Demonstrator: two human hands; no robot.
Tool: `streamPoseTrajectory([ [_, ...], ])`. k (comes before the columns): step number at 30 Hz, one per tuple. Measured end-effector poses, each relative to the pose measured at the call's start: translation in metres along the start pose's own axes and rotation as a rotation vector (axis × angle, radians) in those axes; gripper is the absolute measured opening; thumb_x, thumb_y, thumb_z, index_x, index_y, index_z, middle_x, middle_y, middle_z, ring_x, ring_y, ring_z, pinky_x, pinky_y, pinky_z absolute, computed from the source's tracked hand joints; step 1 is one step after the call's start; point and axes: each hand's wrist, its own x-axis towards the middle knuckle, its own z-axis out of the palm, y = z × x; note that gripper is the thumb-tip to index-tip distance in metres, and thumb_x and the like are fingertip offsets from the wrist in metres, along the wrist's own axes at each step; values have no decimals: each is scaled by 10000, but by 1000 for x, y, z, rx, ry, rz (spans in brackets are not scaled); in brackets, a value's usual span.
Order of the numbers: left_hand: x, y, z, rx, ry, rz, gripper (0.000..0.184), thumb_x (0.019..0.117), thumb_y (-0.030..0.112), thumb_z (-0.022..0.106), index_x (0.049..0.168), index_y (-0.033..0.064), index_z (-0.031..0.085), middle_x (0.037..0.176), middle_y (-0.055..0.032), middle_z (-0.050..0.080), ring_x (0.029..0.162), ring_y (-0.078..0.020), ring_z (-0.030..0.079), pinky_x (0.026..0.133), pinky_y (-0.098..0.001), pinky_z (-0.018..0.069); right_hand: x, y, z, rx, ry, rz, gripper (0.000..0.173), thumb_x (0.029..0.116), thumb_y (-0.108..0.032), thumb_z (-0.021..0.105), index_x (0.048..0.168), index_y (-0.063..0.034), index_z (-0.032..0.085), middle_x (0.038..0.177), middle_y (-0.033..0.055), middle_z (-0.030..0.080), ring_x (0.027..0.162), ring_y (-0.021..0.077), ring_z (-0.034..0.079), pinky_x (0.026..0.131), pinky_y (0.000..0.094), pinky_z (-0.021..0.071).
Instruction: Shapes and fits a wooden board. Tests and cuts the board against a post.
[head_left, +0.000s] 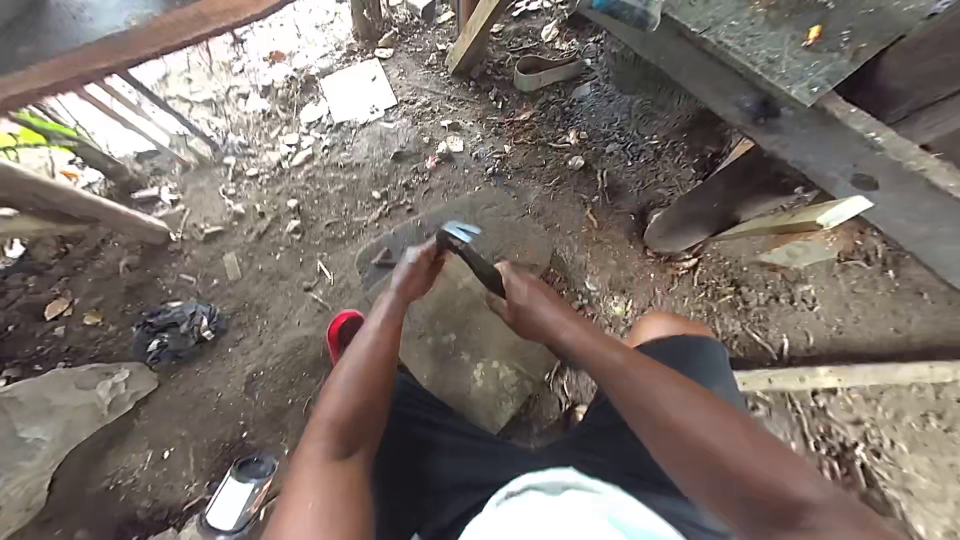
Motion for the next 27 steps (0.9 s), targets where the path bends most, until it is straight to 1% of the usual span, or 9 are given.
streamPoseTrajectory([
  [3,-6,-4,3,-54,49,9,231,1053,147,569,1208,15,677,1048,-156,735,970,-276,724,928,-525,580,-13,-16,-19,22,32,-21,486,1033,-469,579,1400,-156,514,860,105,693,766,287,701,709,540,587],
  [6,0,-13,-2,-71,64,12,244,1044,130,576,1235,5,661,1075,-153,736,982,-259,726,939,-498,581,-34,-43,-40,141,386,-237,470,1027,-431,615,1391,-148,521,750,32,660,574,174,644,533,429,581],
  [9,3,-17,-2,-66,58,-12,236,1044,148,584,1230,31,668,1064,-130,740,979,-236,727,944,-485,583,-31,-50,-29,226,635,-348,435,1035,-396,609,1341,-109,494,732,6,636,538,124,616,474,364,570],
  [10,4,-15,-3,-67,40,-37,234,1049,155,581,1232,35,665,1062,-129,737,975,-237,725,943,-487,579,-22,-41,-17,192,595,-305,427,1035,-396,608,1312,-93,489,725,24,632,549,153,627,494,391,578],
  [13,-1,-10,-3,-68,17,-56,213,1040,123,576,1203,25,671,1034,-149,735,966,-267,725,931,-519,577,9,-12,4,-26,62,-35,430,1033,-426,580,1316,-109,510,878,125,687,809,316,705,737,559,583],
  [14,0,-10,-3,-68,32,-45,212,1038,119,577,1201,25,676,1023,-150,736,952,-271,726,920,-523,580,14,-11,1,-34,-3,-10,450,1033,-430,581,1348,-115,518,927,130,698,865,320,709,781,568,580],
  [19,0,-28,7,-148,89,-48,253,1052,151,572,1264,38,653,1119,-124,733,1015,-222,723,968,-467,580,8,2,16,119,155,22,499,1038,-498,553,1356,-116,517,864,109,674,762,276,688,719,520,587],
  [23,5,-41,7,-311,219,-196,274,1070,212,561,1280,51,634,1152,-106,724,1026,-204,717,957,-456,586,18,45,50,37,-56,232,583,1050,-518,493,1430,-76,481,1102,177,693,1020,338,694,908,565,549],
  [27,1,-58,4,-511,316,-331,263,1071,186,547,1274,32,611,1138,-119,728,1016,-222,726,929,-458,608,17,74,91,-68,-167,343,620,1069,-476,471,1496,-36,383,1214,221,671,1136,376,674,974,567,535],
])
